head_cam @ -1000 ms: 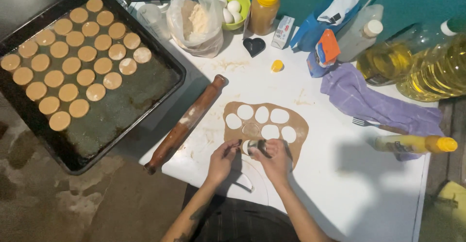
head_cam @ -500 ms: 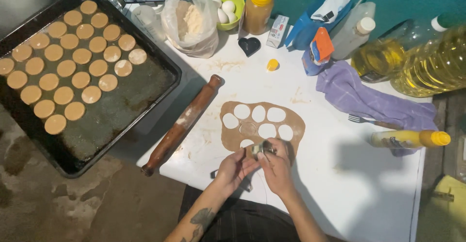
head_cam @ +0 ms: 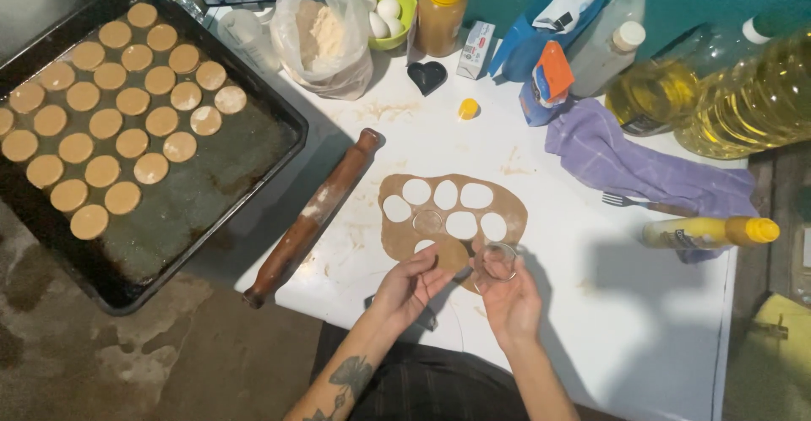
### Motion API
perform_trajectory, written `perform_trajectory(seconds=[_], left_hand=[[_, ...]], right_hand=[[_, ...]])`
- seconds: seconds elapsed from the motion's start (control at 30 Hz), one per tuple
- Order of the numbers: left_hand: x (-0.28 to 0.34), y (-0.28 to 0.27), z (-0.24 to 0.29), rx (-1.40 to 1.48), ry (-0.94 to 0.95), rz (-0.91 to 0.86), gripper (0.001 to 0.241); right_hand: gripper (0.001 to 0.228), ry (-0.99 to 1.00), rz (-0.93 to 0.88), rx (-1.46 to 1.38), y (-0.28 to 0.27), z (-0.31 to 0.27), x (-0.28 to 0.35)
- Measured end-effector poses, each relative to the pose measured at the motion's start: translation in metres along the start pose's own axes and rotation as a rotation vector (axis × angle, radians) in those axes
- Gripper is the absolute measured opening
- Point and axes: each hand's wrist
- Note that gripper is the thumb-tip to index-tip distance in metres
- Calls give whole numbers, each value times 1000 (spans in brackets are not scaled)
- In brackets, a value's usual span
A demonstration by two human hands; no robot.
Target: Cutting out cookie shapes from rolled-out dough and placing them onto a baking sheet.
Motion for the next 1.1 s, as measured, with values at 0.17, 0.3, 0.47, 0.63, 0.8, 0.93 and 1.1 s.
perform_trajectory(seconds=[0.17, 0.3, 0.47, 0.63, 0.8, 0.93, 1.1], left_hand=[[-18, -21, -8, -62, 13, 55, 40], [-29, -28, -6, -429, 170, 30, 47], [-29, -57, 10, -1254, 531, 330, 59], [-47, -64, 4, -1418, 576, 540, 70], [-70, -54, -39, -1373, 557, 244, 65], [-64, -32, -28, -1217, 324, 13, 60], [-79, -18, 15, -1574, 495, 249, 51]], right_hand=[[34, -44, 156, 30, -51, 10, -6], [27, -181, 453, 841, -66, -13, 0], [40, -494, 523, 1587, -117, -36, 6], [52, -690, 444, 1816, -77, -38, -8], [71, -451, 182, 1621, -59, 1, -47], [87, -387, 83, 1753, -42, 1, -49], [127, -231, 101, 1830, -36, 0, -29]])
Point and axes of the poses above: each hand's wrist, its own x-axis away from the middle knuckle, its own y-axis out of the palm, z = x × y, and after that the axes turned 8 degrees about -z, right-handed
